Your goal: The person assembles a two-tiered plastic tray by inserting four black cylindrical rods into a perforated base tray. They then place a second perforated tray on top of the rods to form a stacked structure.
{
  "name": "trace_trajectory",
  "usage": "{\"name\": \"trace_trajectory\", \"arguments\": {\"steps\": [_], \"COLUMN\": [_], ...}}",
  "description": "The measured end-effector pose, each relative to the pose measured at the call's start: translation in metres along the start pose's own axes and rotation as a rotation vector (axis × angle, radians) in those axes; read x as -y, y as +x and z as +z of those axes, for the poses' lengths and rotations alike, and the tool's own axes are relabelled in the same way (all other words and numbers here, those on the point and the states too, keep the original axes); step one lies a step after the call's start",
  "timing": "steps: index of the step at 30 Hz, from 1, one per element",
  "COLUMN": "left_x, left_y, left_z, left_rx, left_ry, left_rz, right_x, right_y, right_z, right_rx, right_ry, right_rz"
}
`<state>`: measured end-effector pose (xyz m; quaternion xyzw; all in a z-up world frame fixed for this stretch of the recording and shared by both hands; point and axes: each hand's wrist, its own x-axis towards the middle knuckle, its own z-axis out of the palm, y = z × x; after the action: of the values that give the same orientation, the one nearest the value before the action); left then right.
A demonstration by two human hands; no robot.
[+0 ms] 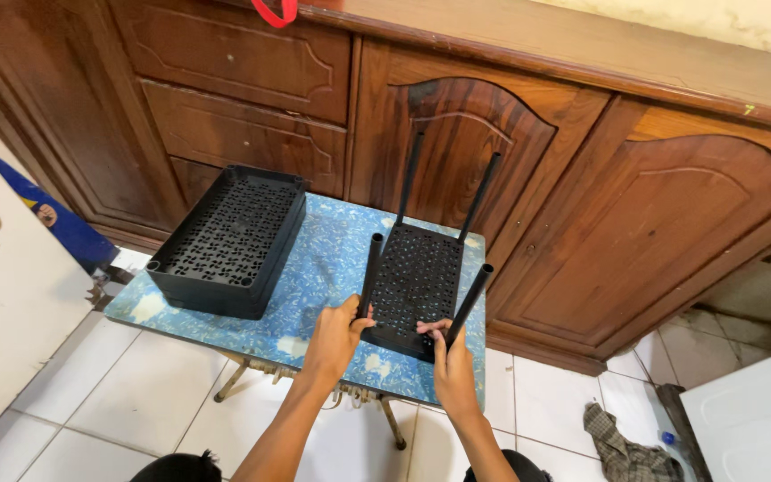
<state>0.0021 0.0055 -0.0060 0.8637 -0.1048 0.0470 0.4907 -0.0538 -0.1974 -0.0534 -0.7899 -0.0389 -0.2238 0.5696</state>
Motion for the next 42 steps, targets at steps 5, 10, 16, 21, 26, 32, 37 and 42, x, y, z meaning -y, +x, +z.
{"name": "trace_trajectory", "arguments": {"steps": [5, 10, 16, 21, 26, 32, 37, 42], "left_x": [0.001, -0.004, -0.01, -0.006, -0.006, -0.009, -0.007, 0.0], "left_y": [0.005, 0.002, 0.003, 0.006, 0.009, 0.012, 0.013, 0.011], "left_z": [0.003, 0.007, 0.013, 0.018, 0.021, 0.019, 0.019, 0.024], "left_rx": [-0.041, -0.084, -0.116, -0.102, -0.095, -0.074, -0.074, -0.086], "left_ry": [-0.011, -0.01, 0.051, 0.083, 0.163, 0.132, 0.142, 0.142], "left_rz": [0.033, 0.012, -0.016, -0.008, 0.02, 0.015, 0.005, 0.006], "right_x": [-0.003, 0.006, 0.042, 0.061, 0.061, 0.056, 0.058, 0.06], "right_y": [0.002, 0.008, 0.034, 0.062, 0.074, 0.083, 0.079, 0.067], "right_z": [-0.004, -0.005, -0.015, -0.022, -0.015, -0.014, -0.012, -0.011], "right_rx": [0.04, 0.016, -0.183, -0.199, -0.253, -0.272, -0.277, -0.283], "right_ry": [0.033, 0.032, 0.171, 0.139, 0.021, 0.075, 0.103, 0.07], "right_rz": [-0.025, 0.026, -0.117, -0.096, -0.087, -0.074, -0.091, -0.097]}}
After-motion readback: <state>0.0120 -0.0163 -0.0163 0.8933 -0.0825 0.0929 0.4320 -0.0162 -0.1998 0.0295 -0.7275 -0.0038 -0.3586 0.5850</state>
